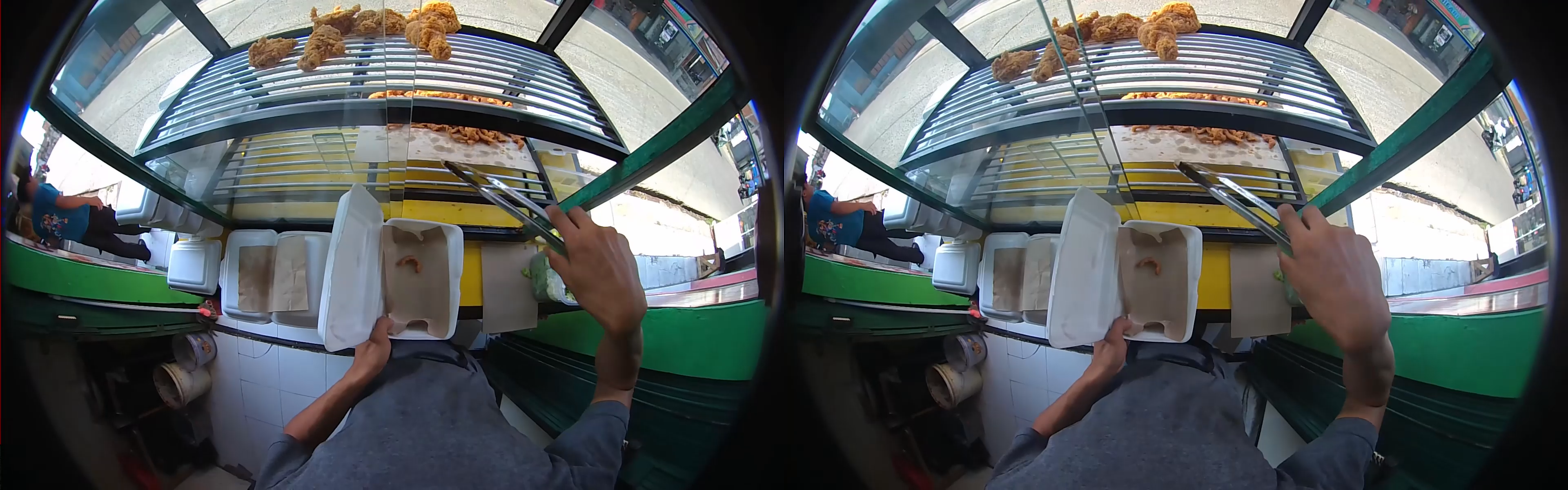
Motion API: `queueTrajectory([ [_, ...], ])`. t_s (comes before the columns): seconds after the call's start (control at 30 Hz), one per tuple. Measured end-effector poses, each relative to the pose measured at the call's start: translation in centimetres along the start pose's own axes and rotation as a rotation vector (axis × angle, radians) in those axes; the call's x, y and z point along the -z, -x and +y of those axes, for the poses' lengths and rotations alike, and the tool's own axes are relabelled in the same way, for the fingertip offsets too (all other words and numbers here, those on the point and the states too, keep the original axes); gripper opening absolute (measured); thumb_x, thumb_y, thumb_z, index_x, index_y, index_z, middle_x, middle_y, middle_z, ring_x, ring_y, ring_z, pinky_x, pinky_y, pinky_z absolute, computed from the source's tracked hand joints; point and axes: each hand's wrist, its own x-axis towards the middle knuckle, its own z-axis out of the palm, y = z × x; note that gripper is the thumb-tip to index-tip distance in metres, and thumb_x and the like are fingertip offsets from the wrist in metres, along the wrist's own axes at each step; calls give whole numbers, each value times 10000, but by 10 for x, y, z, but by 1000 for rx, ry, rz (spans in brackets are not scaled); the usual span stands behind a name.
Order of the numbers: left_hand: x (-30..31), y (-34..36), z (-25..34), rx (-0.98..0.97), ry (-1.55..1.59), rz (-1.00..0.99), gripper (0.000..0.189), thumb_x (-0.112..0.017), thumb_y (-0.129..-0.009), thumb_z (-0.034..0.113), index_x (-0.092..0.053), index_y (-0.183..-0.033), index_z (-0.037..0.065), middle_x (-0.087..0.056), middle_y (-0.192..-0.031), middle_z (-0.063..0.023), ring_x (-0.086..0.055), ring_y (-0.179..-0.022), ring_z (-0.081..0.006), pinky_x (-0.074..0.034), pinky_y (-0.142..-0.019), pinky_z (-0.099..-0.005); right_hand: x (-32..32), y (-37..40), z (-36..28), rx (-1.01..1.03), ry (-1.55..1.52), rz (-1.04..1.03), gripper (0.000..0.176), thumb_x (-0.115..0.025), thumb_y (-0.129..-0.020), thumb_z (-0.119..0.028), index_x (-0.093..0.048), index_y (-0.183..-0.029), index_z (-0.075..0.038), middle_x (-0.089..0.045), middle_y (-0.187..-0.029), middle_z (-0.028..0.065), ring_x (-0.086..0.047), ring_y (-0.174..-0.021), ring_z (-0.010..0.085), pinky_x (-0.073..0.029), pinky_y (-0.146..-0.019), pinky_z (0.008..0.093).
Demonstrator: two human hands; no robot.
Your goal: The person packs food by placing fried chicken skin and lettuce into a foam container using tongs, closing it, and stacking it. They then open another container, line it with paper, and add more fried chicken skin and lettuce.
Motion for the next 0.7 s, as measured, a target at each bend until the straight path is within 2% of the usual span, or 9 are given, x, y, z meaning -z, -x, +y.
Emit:
queueTrajectory([
  [0.1,-4,2,6,-93,35,37,303,-501,-921,229,-599,-996,-48,-607,-1057,-202,-537,-1039,-319,-398,-947,-376,19,31,3,105,-99,-130,458,-677,-828,-188,-538,-1235,-29,-605,-950,145,-663,-801,328,-528,-690,437],
  [0.17,-5,1,6,-62,39,30,296,-500,-920,222,-597,-1003,-45,-604,-1066,-203,-534,-1040,-322,-397,-949,-385,22,40,0,118,-87,-167,474,-685,-830,-211,-531,-1235,-20,-602,-956,149,-658,-805,341,-523,-694,440],
  [0.27,-6,-3,-5,-2,75,4,287,-502,-917,212,-594,-1010,-43,-600,-1068,-203,-530,-1039,-320,-397,-946,-392,5,23,-4,-29,-28,-1,448,-668,-847,-198,-520,-1219,3,-605,-950,153,-668,-792,331,-535,-683,432],
  [0.33,-8,-13,-26,9,154,2,285,-505,-914,208,-591,-1013,-46,-599,-1057,-200,-531,-1031,-315,-401,-939,-392,-11,-6,-4,-116,79,77,379,-643,-858,-171,-521,-1156,29,-615,-933,152,-680,-778,314,-549,-659,419],
  [0.4,-13,-22,-47,-8,281,24,288,-509,-912,206,-587,-1013,-52,-599,-1040,-195,-536,-1017,-307,-406,-929,-390,-34,-44,5,-159,95,29,449,-655,-872,-233,-518,-1208,31,-611,-1011,199,-671,-855,349,-556,-729,430],
  [0.47,-15,-24,-49,-52,342,29,292,-513,-907,204,-584,-1008,-60,-598,-1020,-187,-539,-1001,-300,-413,-917,-387,-67,-76,16,-102,173,154,168,-562,-877,-77,-566,-1018,12,-647,-940,159,-698,-824,294,-574,-676,381],
  [0.6,-14,-26,-52,-79,301,21,283,-518,-897,187,-583,-1000,-69,-597,-994,-181,-545,-974,-299,-424,-894,-386,-75,-95,12,-83,171,126,140,-545,-878,-57,-578,-1003,-4,-651,-937,159,-697,-866,285,-574,-714,367],
  [0.7,-8,-11,-19,-77,186,22,275,-516,-895,179,-585,-994,-68,-599,-996,-191,-546,-972,-312,-424,-890,-390,-63,-81,11,-85,138,82,167,-563,-881,-106,-567,-1015,-6,-643,-948,171,-683,-857,309,-564,-728,393],
])
